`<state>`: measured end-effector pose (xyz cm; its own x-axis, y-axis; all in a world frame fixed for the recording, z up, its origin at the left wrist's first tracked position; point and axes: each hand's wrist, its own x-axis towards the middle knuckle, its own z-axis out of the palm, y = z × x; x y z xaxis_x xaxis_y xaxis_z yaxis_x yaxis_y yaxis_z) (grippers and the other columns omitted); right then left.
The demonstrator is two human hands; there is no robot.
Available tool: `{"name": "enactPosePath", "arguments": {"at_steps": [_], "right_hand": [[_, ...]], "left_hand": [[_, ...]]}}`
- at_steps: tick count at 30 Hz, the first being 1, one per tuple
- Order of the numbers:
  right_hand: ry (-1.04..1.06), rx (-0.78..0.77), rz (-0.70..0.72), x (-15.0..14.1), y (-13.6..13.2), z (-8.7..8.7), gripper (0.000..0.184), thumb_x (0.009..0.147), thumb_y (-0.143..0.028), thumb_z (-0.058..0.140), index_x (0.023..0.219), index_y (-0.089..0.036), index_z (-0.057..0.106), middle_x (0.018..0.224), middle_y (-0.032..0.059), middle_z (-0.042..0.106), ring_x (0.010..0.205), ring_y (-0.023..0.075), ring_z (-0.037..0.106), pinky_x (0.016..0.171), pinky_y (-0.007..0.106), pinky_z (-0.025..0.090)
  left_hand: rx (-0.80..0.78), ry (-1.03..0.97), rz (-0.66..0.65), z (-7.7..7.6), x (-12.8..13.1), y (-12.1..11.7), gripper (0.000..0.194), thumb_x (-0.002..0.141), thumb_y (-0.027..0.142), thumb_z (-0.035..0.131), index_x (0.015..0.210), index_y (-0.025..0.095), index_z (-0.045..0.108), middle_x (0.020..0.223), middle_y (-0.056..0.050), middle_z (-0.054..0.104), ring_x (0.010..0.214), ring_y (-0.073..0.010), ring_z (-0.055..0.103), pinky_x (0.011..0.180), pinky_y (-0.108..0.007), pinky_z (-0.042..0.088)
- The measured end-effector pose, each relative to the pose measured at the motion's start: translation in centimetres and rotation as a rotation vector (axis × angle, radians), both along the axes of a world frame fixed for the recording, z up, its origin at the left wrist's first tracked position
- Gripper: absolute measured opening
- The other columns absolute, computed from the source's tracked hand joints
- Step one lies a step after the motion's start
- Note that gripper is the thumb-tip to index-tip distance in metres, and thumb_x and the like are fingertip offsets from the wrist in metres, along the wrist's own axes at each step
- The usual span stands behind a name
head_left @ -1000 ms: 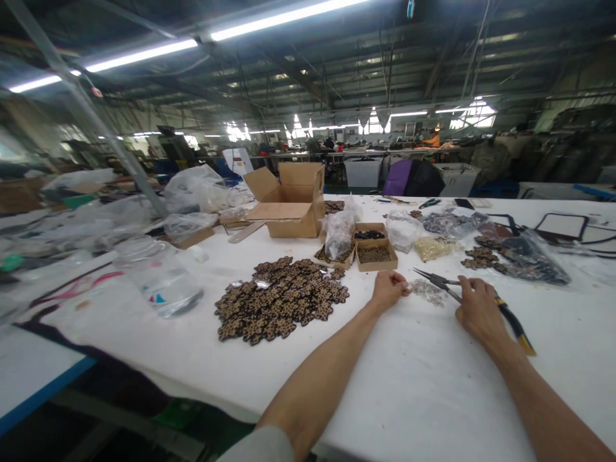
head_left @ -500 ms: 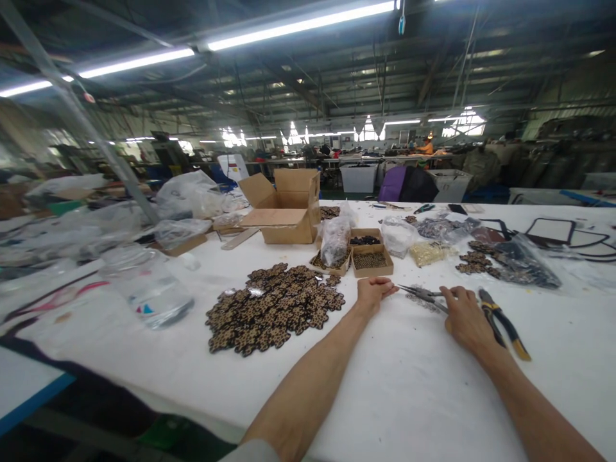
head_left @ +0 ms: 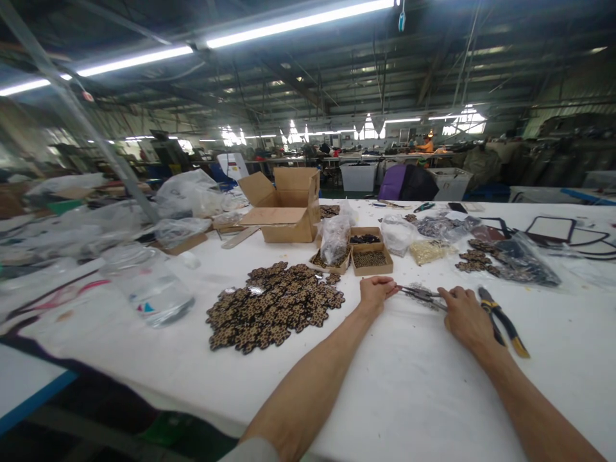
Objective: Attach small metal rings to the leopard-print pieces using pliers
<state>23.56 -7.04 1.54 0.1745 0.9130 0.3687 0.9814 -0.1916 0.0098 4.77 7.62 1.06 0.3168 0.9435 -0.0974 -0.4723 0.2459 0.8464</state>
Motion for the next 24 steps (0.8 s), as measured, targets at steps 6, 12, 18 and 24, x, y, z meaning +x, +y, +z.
{"name": "enactPosePath", "arguments": {"at_steps": [6,12,18,24], "right_hand": [[0.017,-0.008,-0.018,-0.1,0.0,0.1,0.057,0.077,-0.005,0.053,0.131,-0.022,0.052,0.107,0.013,0.052,0.099,0.0286,0.046,0.07,0.031,0.041],[0.015,0.029,0.046,0.1,0.2,-0.7,0.072,0.072,-0.003,0.054,0.141,-0.013,0.039,0.118,0.0173,0.047,0.107,0.0318,0.043,0.082,0.037,0.044],[0.026,0.009,0.079,0.2,0.4,-0.8,0.077,0.069,-0.003,0.054,0.143,-0.012,0.035,0.117,0.0174,0.046,0.107,0.0322,0.042,0.086,0.039,0.043],[0.068,0.014,0.046,0.1,0.3,-0.4,0.067,0.071,-0.004,0.055,0.136,-0.017,0.044,0.114,0.0149,0.046,0.104,0.03,0.043,0.075,0.034,0.043]], "left_hand": [[-0.014,-0.048,0.022,0.3,-0.1,-0.4,0.028,0.056,0.004,0.086,0.073,0.003,0.064,0.067,-0.011,0.067,0.07,-0.0265,0.071,0.086,-0.047,0.059],[-0.042,-0.039,0.055,0.6,-0.2,-0.3,0.029,0.056,0.003,0.087,0.073,0.004,0.063,0.068,-0.011,0.067,0.071,-0.0257,0.071,0.087,-0.048,0.059],[-0.036,-0.032,0.041,0.7,-0.1,-0.4,0.029,0.058,0.005,0.086,0.076,0.004,0.063,0.069,-0.011,0.067,0.072,-0.0266,0.071,0.086,-0.046,0.059],[-0.024,-0.031,0.05,0.5,0.0,-0.3,0.029,0.058,0.005,0.085,0.078,0.004,0.064,0.071,-0.011,0.067,0.07,-0.0266,0.071,0.085,-0.048,0.059]]}}
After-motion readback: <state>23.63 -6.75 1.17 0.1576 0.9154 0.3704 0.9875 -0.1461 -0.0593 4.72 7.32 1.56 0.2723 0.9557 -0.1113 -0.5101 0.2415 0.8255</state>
